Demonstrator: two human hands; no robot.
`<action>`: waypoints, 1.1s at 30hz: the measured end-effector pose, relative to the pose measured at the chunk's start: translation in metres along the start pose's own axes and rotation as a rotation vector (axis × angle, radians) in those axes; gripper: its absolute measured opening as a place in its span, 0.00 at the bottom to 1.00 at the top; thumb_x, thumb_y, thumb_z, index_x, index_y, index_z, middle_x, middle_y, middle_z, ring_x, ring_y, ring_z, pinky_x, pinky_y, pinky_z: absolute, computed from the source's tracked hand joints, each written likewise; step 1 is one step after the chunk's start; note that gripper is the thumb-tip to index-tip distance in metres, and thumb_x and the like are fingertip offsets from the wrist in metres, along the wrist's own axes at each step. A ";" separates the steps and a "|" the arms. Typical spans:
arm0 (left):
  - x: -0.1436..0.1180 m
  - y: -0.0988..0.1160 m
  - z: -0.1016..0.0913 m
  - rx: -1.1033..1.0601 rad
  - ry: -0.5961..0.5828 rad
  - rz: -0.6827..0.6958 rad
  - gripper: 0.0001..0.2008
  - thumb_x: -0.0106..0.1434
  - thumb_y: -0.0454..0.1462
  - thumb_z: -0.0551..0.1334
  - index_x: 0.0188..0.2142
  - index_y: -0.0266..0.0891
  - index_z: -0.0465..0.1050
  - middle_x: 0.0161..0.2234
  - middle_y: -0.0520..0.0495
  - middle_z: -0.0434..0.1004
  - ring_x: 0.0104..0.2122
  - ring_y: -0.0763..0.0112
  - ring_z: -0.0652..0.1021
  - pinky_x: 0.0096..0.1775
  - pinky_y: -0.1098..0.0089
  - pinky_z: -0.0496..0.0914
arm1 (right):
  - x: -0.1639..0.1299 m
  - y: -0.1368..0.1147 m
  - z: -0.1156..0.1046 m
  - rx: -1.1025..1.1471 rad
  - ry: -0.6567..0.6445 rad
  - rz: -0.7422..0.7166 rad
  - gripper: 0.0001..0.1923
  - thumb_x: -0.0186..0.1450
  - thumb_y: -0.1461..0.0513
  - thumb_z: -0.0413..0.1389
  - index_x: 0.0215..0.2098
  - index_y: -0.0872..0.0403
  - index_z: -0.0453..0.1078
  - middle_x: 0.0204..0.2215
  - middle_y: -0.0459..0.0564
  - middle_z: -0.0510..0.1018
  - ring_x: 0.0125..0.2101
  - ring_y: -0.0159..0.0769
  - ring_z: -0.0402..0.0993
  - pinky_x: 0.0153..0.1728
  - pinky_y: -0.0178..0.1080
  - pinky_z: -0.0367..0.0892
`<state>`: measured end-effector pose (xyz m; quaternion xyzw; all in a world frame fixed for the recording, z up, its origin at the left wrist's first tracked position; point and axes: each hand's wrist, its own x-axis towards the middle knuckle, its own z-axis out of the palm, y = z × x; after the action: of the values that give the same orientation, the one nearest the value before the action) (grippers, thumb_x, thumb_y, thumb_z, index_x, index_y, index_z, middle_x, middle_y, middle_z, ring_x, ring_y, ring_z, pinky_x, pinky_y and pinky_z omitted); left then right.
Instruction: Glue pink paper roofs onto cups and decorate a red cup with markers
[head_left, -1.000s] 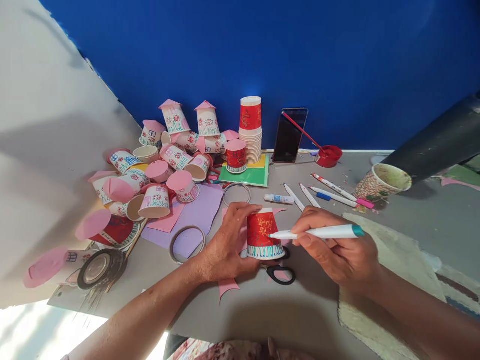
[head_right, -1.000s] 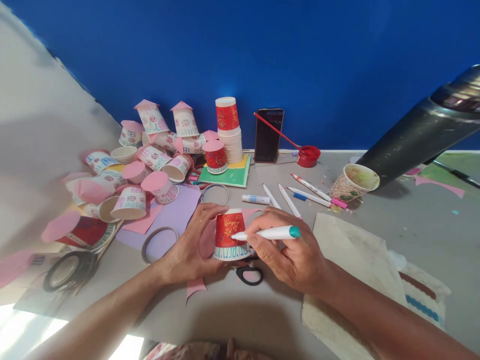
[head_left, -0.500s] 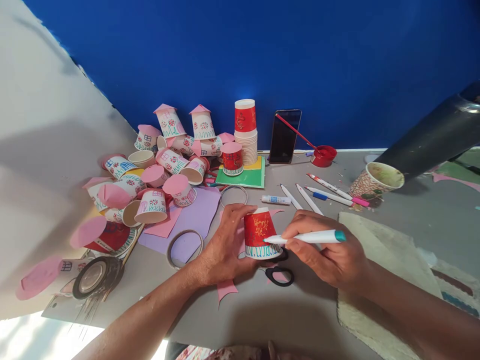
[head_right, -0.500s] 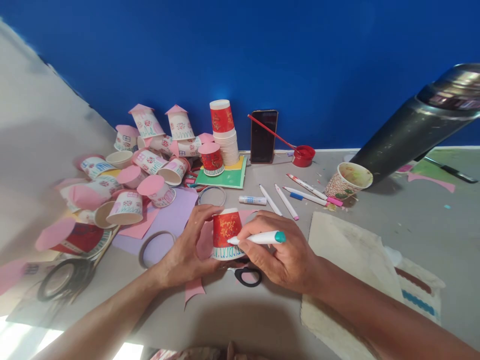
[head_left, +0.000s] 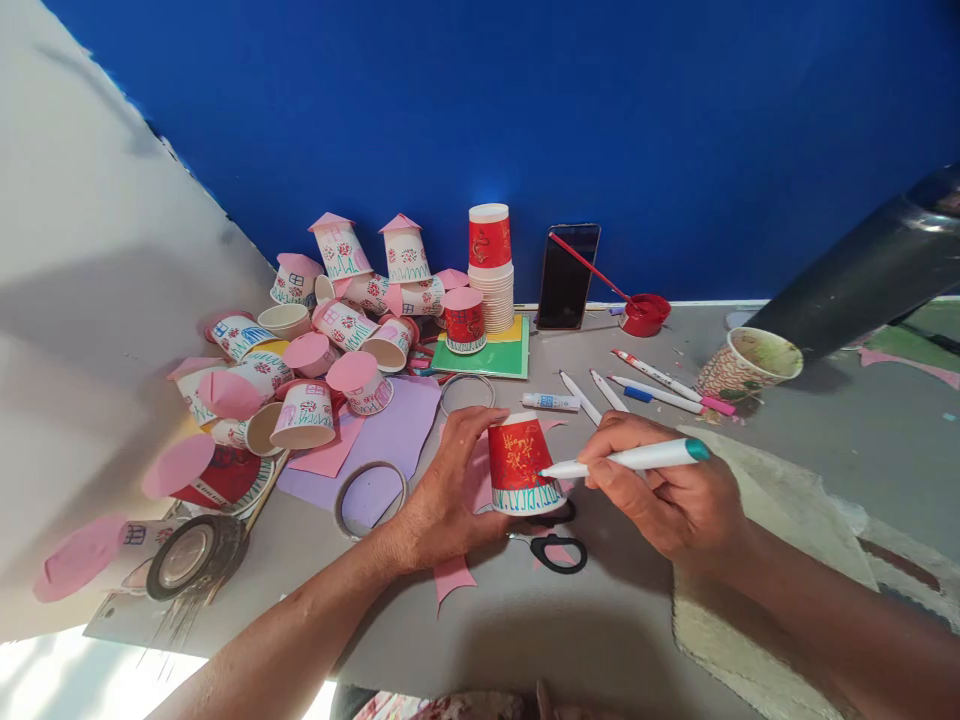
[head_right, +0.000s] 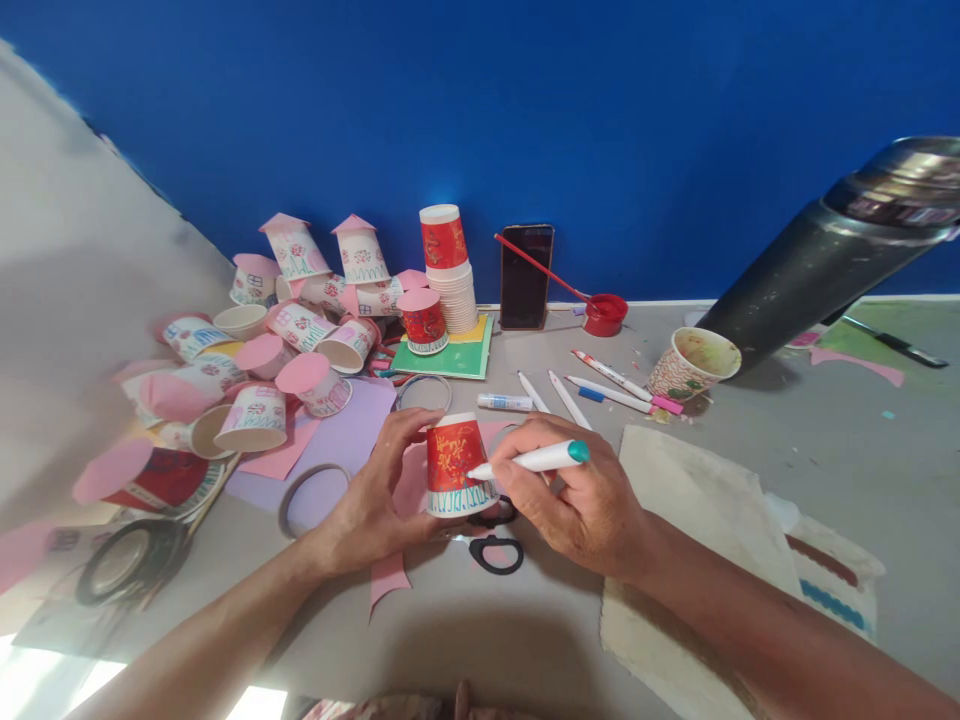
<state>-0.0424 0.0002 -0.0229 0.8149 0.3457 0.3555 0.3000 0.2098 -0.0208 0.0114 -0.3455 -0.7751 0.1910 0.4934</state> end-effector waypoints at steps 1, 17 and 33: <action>0.000 0.001 0.000 -0.001 -0.002 0.003 0.50 0.54 0.44 0.81 0.69 0.53 0.56 0.62 0.40 0.65 0.62 0.50 0.71 0.64 0.45 0.71 | 0.000 0.000 0.000 -0.001 0.014 0.005 0.07 0.74 0.64 0.55 0.38 0.50 0.73 0.27 0.45 0.79 0.25 0.33 0.72 0.25 0.38 0.66; -0.001 -0.001 0.000 -0.027 -0.018 0.001 0.50 0.54 0.41 0.81 0.69 0.53 0.56 0.63 0.40 0.64 0.63 0.51 0.70 0.65 0.46 0.69 | -0.002 -0.001 -0.001 0.015 0.034 0.016 0.07 0.74 0.63 0.55 0.38 0.50 0.73 0.27 0.45 0.79 0.25 0.34 0.72 0.26 0.39 0.67; -0.002 -0.006 -0.002 -0.064 -0.032 -0.032 0.45 0.59 0.39 0.76 0.70 0.51 0.55 0.66 0.39 0.64 0.66 0.50 0.70 0.68 0.47 0.66 | -0.002 0.004 0.000 0.010 0.040 0.004 0.08 0.74 0.63 0.55 0.37 0.50 0.73 0.27 0.45 0.80 0.25 0.34 0.73 0.26 0.39 0.68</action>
<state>-0.0468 0.0019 -0.0270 0.8050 0.3423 0.3485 0.3368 0.2119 -0.0195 0.0071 -0.3484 -0.7634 0.1887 0.5102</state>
